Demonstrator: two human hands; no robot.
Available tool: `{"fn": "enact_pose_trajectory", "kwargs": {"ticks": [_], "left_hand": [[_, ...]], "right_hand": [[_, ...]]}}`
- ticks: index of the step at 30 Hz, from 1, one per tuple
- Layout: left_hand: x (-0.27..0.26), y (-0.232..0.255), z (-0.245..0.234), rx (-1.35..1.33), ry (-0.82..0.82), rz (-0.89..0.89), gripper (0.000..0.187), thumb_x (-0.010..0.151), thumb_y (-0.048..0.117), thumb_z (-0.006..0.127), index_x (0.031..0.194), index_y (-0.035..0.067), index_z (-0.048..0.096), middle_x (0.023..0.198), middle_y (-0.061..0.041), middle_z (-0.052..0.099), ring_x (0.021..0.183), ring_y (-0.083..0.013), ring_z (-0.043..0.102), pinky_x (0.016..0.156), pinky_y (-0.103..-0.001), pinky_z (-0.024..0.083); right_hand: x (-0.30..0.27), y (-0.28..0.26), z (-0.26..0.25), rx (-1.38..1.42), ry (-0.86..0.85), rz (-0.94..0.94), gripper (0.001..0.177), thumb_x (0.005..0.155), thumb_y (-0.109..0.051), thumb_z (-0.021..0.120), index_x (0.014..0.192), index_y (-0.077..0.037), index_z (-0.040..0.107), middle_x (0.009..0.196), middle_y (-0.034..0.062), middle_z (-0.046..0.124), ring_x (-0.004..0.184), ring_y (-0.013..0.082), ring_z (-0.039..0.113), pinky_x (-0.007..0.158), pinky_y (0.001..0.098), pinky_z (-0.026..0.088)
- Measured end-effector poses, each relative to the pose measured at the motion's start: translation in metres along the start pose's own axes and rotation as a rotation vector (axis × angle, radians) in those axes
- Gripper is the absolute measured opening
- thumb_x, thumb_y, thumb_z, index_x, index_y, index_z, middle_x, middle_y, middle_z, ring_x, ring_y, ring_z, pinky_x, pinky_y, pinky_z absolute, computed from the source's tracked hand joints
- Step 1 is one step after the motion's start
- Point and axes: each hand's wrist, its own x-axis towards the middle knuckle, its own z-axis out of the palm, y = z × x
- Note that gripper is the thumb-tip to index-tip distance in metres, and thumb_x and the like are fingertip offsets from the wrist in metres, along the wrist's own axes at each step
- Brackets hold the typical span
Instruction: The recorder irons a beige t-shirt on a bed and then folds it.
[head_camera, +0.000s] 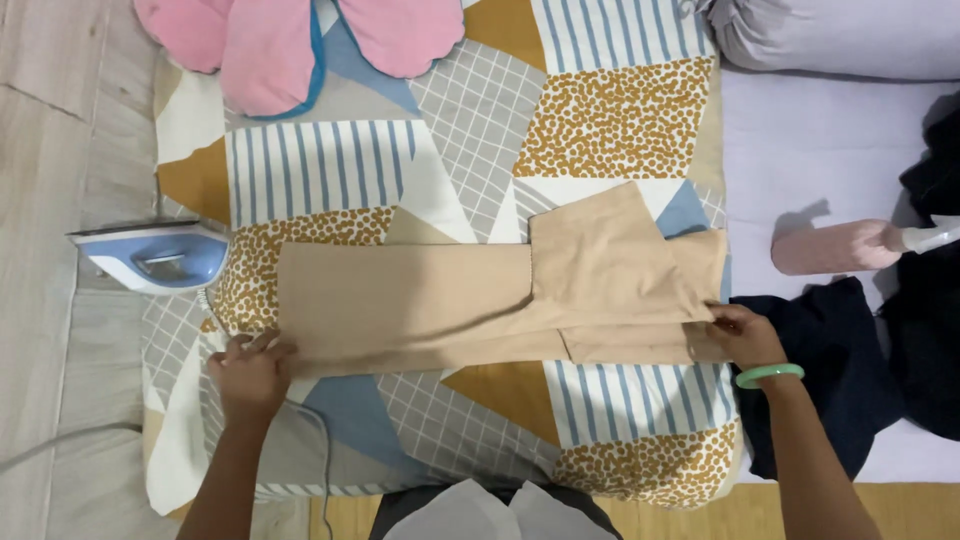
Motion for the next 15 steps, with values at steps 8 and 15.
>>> {"fn": "enact_pose_trajectory", "kwargs": {"ticks": [8, 15], "left_hand": [[0.086, 0.019, 0.041, -0.291, 0.058, 0.103, 0.047, 0.094, 0.012, 0.058, 0.141, 0.014, 0.062, 0.146, -0.014, 0.057, 0.133, -0.039, 0.051, 0.112, -0.059, 0.041], [0.156, 0.032, 0.059, -0.041, -0.208, -0.047, 0.035, 0.098, 0.026, 0.058, 0.132, 0.018, 0.061, 0.148, -0.007, 0.053, 0.138, -0.0348, 0.047, 0.111, -0.06, 0.033]], "right_hand": [[0.063, -0.056, -0.006, -0.355, 0.175, 0.003, 0.061, 0.095, -0.026, 0.078, 0.143, -0.004, 0.048, 0.118, 0.0207, 0.07, 0.1, 0.029, 0.069, 0.08, 0.0382, 0.056], [0.166, -0.045, -0.015, 0.075, 0.255, 0.249, 0.054, 0.089, -0.029, 0.082, 0.136, -0.011, 0.063, 0.104, 0.0261, 0.074, 0.081, 0.0257, 0.069, 0.069, 0.0427, 0.052]]}}
